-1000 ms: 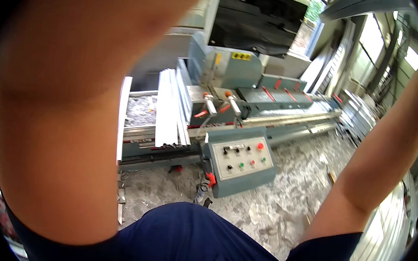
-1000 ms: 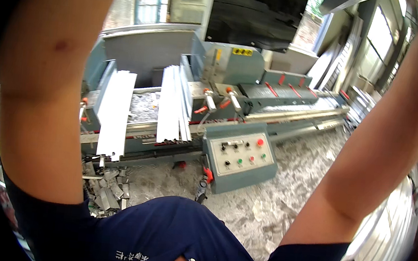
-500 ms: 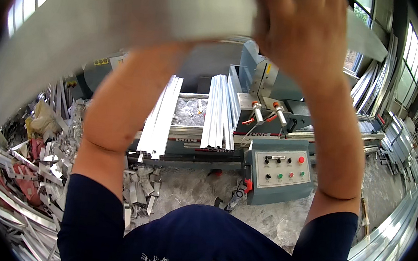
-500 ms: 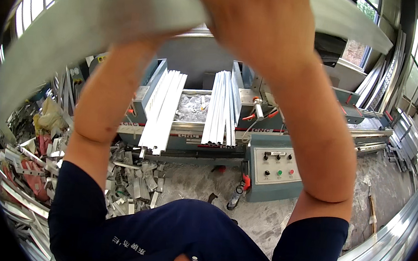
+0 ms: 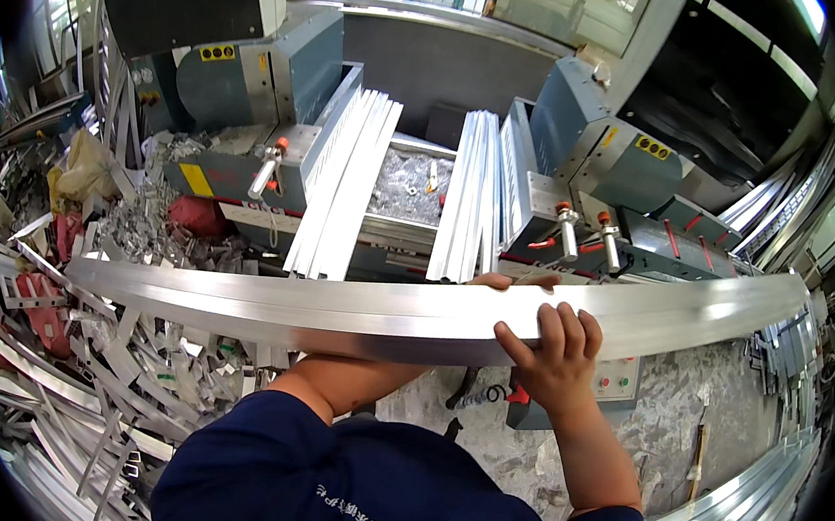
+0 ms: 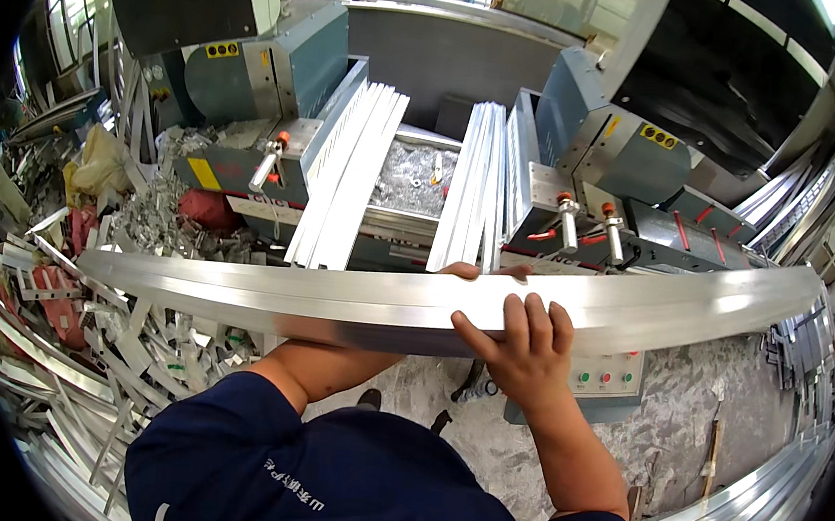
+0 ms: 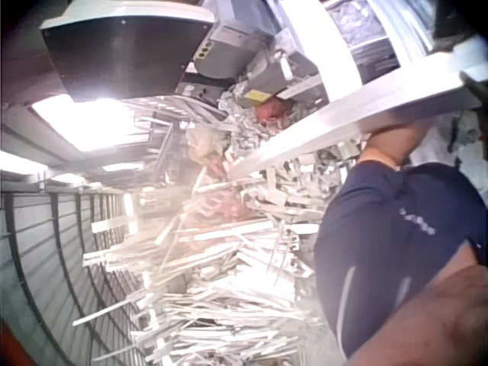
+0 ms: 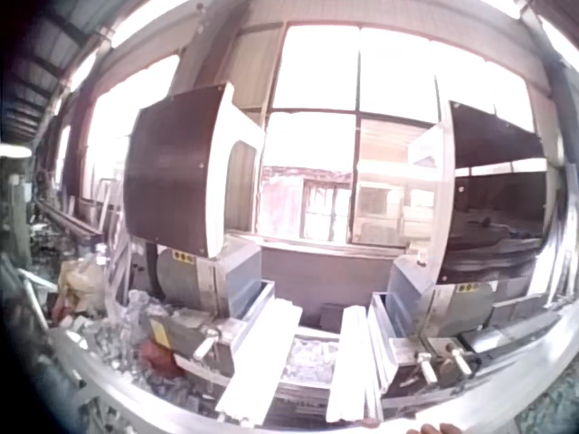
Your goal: The person loads long aluminum profiles into a cutting machine, operates the controls to cut them, and removes the cut pieces. The person then carries the cut pieces across the workshop floor and places them in a pile.
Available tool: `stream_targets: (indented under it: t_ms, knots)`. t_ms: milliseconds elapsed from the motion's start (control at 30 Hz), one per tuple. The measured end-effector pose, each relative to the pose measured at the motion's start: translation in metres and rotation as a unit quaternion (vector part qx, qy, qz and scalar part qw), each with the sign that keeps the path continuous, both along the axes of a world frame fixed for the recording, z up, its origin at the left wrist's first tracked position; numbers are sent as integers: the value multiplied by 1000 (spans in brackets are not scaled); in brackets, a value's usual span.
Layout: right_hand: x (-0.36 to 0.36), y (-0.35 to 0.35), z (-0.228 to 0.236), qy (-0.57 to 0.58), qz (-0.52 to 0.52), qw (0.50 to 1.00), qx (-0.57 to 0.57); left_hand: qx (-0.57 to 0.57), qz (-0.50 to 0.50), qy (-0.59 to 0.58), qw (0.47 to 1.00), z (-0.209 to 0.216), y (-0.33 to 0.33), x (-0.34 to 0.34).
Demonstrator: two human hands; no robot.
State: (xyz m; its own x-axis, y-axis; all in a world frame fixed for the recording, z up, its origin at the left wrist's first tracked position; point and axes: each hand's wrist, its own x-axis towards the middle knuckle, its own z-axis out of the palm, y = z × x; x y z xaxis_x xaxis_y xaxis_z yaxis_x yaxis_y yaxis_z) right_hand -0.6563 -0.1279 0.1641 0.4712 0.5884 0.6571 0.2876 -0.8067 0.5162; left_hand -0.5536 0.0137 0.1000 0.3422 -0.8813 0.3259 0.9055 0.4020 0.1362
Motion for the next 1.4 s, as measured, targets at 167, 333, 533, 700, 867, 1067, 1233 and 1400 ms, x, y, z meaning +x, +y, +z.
stream_targets:
  t_ms: [167, 333, 533, 700, 867, 1067, 1233, 1400]
  knots:
    - [31, 7, -18, 25, -35, 999, 15, -108, -114, 70, 985, -17, -5, 39]
    - [67, 2, -30, 49, -65, 996, 27, -117, -163, 94, 975, -34, -11, 84]
    - [131, -21, -41, 26, -67, 997, 39, -24, -102, 82, 991, -30, -26, 143]
    - [202, -57, -54, -3, -70, 996, 46, -14, -74, 45, 996, -33, -63, 215]
    - [261, -93, -64, 15, -89, 995, 47, 12, -49, 43, 998, -46, -98, 280]
    - [341, -117, -71, 53, -36, 992, 110, 68, -45, 30, 996, -43, -109, 351]
    - [410, -129, -87, 84, -24, 985, 149, 75, -64, 17, 995, -47, -130, 408]
    - [460, -137, -103, 129, -50, 981, 137, 48, -75, 23, 996, -53, -137, 460]
